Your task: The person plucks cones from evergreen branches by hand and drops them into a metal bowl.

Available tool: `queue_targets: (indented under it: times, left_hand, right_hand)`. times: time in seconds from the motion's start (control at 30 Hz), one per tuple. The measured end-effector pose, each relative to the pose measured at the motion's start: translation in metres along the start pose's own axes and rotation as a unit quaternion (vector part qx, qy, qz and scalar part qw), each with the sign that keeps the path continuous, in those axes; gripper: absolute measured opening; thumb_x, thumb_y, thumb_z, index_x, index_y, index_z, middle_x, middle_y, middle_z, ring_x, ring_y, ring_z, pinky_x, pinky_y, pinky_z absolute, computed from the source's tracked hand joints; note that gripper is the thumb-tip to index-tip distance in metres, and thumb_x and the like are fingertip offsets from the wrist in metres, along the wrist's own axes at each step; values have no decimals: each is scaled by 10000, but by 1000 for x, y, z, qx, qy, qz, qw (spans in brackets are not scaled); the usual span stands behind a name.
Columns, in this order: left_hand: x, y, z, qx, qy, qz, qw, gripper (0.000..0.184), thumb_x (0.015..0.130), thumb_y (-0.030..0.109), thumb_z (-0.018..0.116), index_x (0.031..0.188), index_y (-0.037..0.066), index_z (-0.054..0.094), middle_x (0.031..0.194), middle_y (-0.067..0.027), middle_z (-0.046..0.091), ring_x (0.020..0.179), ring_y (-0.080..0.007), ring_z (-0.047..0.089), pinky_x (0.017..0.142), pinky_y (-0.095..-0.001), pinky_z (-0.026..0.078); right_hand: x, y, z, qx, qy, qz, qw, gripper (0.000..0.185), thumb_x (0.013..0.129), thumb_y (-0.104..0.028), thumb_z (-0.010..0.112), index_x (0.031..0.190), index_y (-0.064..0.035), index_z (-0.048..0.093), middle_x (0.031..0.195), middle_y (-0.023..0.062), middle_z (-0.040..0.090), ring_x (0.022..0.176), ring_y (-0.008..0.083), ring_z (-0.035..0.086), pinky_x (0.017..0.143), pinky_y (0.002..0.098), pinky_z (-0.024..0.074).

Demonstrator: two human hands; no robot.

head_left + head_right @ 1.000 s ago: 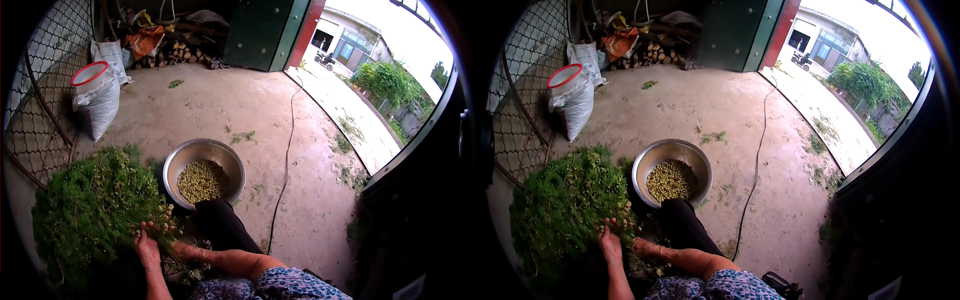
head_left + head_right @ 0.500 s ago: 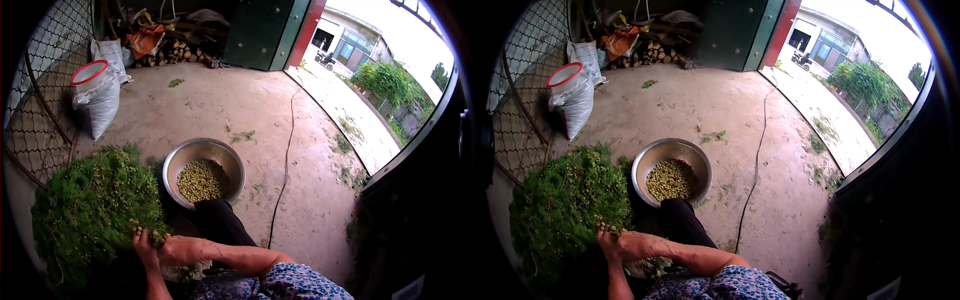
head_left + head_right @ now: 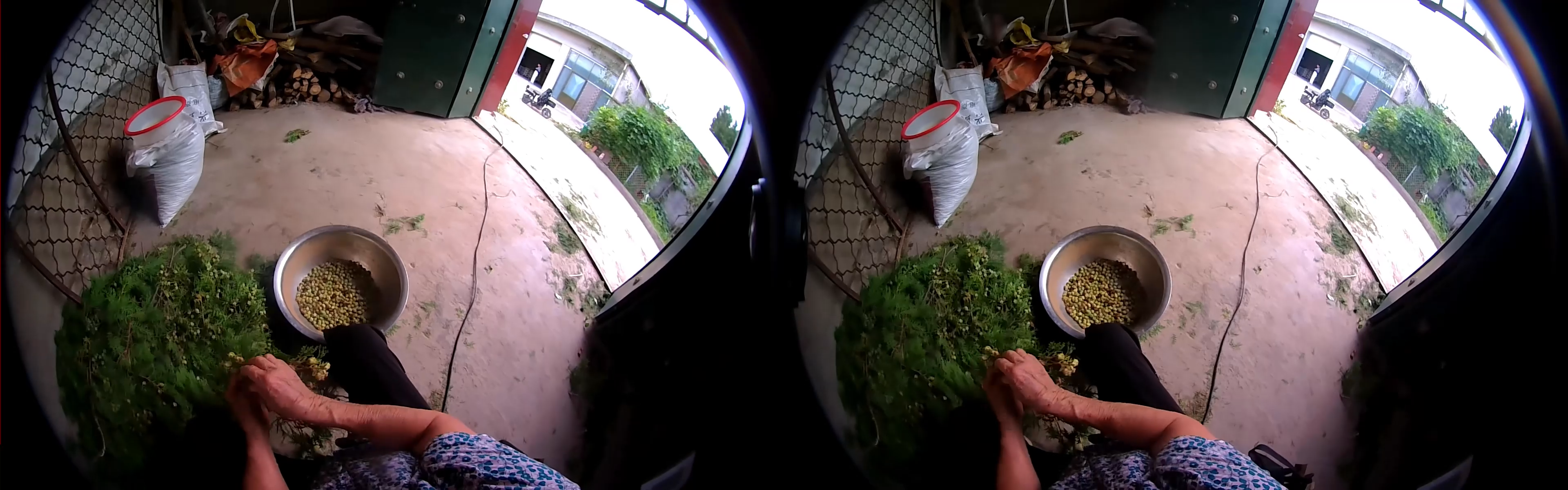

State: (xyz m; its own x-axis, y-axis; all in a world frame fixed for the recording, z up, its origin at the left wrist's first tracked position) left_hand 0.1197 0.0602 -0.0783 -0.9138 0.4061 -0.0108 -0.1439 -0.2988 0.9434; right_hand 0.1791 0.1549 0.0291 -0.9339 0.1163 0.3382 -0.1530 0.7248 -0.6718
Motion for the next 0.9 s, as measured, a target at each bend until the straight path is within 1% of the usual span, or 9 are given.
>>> queue_targets:
  times: [0.07,0.13,0.23,0.37,0.57,0.67,0.77,0.83,0.9]
  left_hand:
    - [-3,-2,7,-139,44,-119,982,276,904,188,341,948,31,563,918,-42,559,825,-131,528,757,-246,411]
    - [-4,-3,15,-132,41,-125,982,295,902,199,341,956,19,569,899,-26,558,817,-118,518,767,-237,405]
    - [-3,-13,17,-56,9,-90,994,272,891,179,407,1005,-9,568,916,-5,551,796,-108,497,724,-229,418]
    - [-4,-11,11,104,23,-39,994,249,883,155,444,993,-27,575,925,-10,560,808,-97,493,717,-225,421]
    - [-4,-13,14,33,27,-93,995,259,905,156,430,1001,-34,578,928,-22,565,815,-94,492,731,-222,418]
    - [-6,-15,21,-149,15,-146,978,262,910,163,429,1011,-28,578,935,-23,563,824,-101,494,738,-225,418]
    - [-8,-10,18,-67,31,-106,992,229,895,127,436,960,-25,593,884,-19,573,786,-99,495,710,-225,422]
    - [-9,4,21,209,4,-5,978,195,873,78,438,879,-24,603,803,0,561,727,-87,483,657,-220,418]
    - [-10,4,21,185,5,-11,983,178,859,57,442,843,-23,600,779,13,548,707,-76,470,634,-219,413]
  right_hand:
    - [-3,13,5,17,-18,11,1000,331,714,-99,606,1028,-48,512,926,119,524,876,306,520,715,377,448]
    - [-4,23,8,26,-14,26,999,304,722,-103,599,1010,-50,518,908,130,526,851,320,532,709,387,450]
    - [-4,34,3,77,6,104,992,264,739,-126,586,984,-45,528,910,148,527,837,349,545,696,409,452]
    - [-3,33,0,76,-23,91,993,270,741,-137,586,989,-48,528,907,153,526,825,345,548,687,406,454]
    - [-5,39,11,61,-45,48,996,271,757,-156,578,1002,-53,523,886,163,511,782,343,553,664,410,455]
    - [-7,41,14,47,-20,78,996,289,768,-174,579,1023,-57,508,901,165,502,771,344,551,664,412,458]
    - [-8,40,15,37,-55,121,990,307,772,-184,581,1038,-57,494,930,173,495,790,348,546,682,413,459]
    - [-7,37,12,59,-47,105,992,287,773,-184,577,1013,-47,502,904,177,507,819,354,539,700,419,454]
    - [-7,44,17,60,-35,114,991,274,770,-182,578,994,-41,507,891,174,518,832,355,536,704,419,453]
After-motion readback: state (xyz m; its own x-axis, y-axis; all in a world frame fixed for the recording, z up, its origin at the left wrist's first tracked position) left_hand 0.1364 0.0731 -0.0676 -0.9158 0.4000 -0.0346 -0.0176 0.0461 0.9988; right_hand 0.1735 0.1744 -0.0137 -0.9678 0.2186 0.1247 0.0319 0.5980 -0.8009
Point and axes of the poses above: each hand's wrist, its own x-axis towards the middle knuckle, its own z-axis out of the palm, y = z × x, the point moved 5 cm from there along x, towards the middle knuckle
